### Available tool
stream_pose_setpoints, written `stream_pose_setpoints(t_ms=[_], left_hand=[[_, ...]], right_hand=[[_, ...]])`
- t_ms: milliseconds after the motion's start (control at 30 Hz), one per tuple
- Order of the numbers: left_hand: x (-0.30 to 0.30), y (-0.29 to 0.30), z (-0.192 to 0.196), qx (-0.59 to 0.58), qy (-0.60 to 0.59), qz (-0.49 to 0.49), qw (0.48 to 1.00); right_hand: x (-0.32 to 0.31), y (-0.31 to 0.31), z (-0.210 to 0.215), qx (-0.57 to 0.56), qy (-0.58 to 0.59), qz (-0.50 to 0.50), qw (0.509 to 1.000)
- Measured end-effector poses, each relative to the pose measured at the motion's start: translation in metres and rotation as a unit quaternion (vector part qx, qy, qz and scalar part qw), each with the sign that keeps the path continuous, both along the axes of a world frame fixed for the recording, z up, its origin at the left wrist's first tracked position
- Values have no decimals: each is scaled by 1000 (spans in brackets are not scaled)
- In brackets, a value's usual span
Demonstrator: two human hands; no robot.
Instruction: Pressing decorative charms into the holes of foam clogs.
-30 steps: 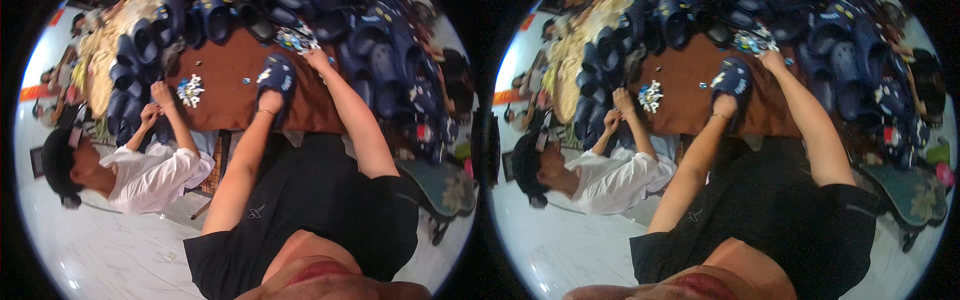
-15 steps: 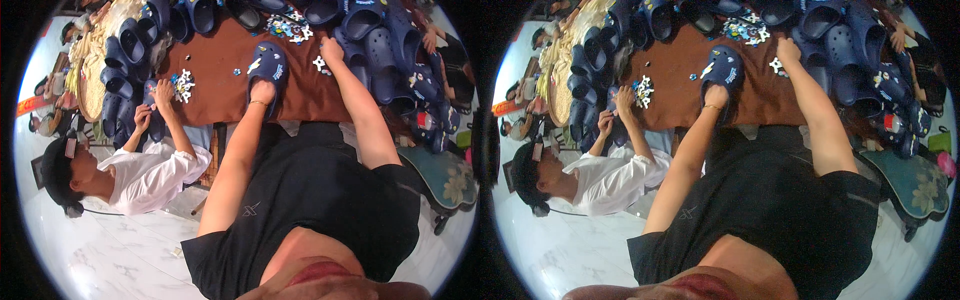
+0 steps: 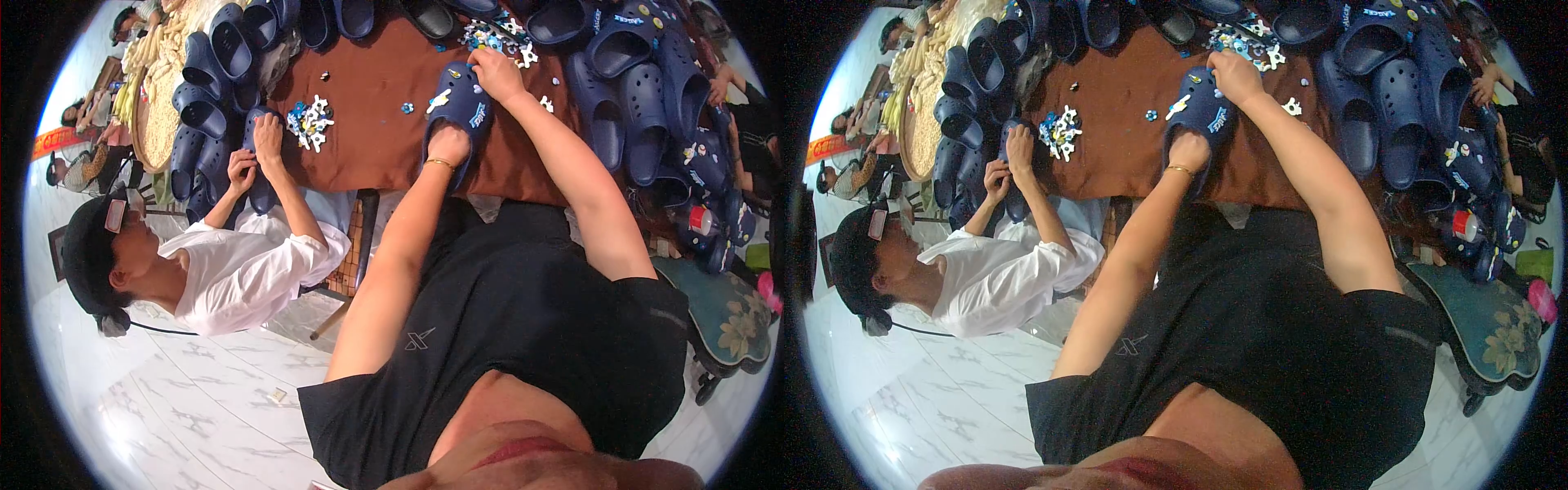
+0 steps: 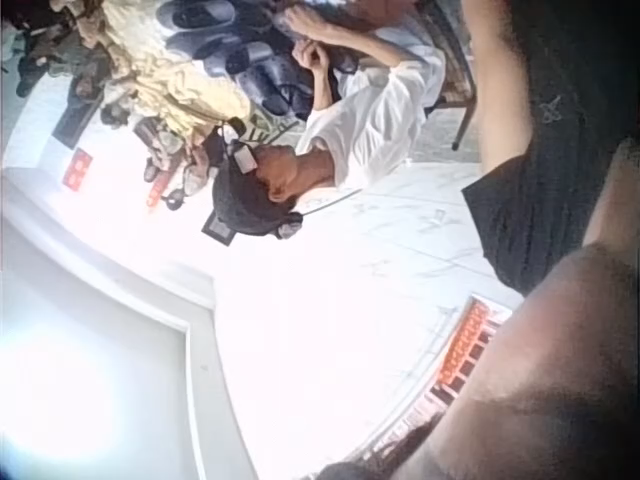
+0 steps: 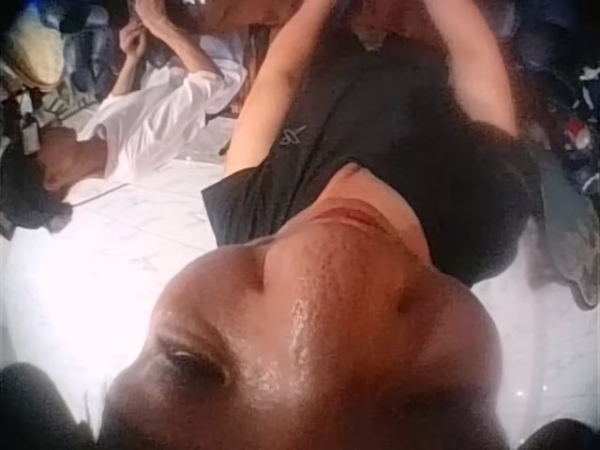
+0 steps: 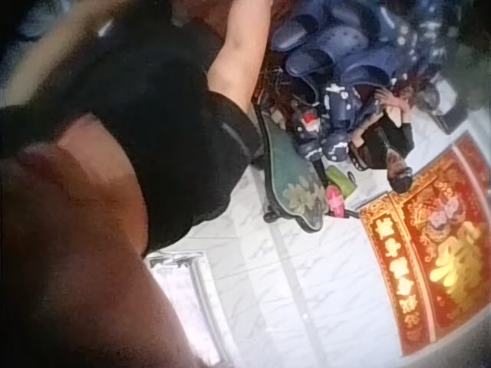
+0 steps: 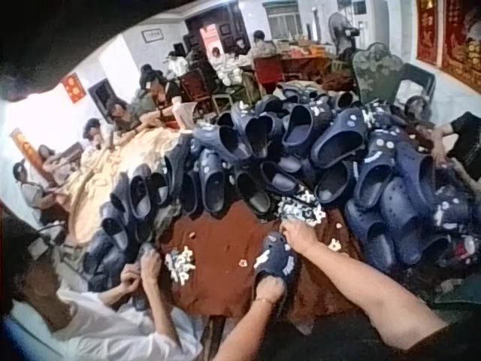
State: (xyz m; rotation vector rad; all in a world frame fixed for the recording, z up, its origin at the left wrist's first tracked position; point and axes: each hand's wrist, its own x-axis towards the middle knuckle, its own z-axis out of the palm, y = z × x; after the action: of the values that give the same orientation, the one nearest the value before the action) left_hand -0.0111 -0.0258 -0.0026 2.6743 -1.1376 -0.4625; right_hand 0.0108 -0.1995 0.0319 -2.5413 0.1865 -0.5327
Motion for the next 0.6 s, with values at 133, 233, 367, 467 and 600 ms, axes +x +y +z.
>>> stream_pose_setpoints(t_ms=[133, 233, 367, 467, 600], left_hand=[[2, -5, -1, -34, -10, 1, 999], [6, -5, 0, -12, 31, 17, 999], [15, -7, -7, -12, 20, -3, 1000], [13, -5, -6, -40, -3, -19, 999], [0, -3, -4, -63, 4, -3, 998]], right_hand=[[-9, 0, -15, -107, -85, 54, 989], [-13, 4, -16, -144, -90, 73, 983], [-6, 7, -2, -225, -67, 139, 962], [-9, 23, 2, -357, -17, 164, 920], [0, 36, 13, -362, 107, 219, 900]])
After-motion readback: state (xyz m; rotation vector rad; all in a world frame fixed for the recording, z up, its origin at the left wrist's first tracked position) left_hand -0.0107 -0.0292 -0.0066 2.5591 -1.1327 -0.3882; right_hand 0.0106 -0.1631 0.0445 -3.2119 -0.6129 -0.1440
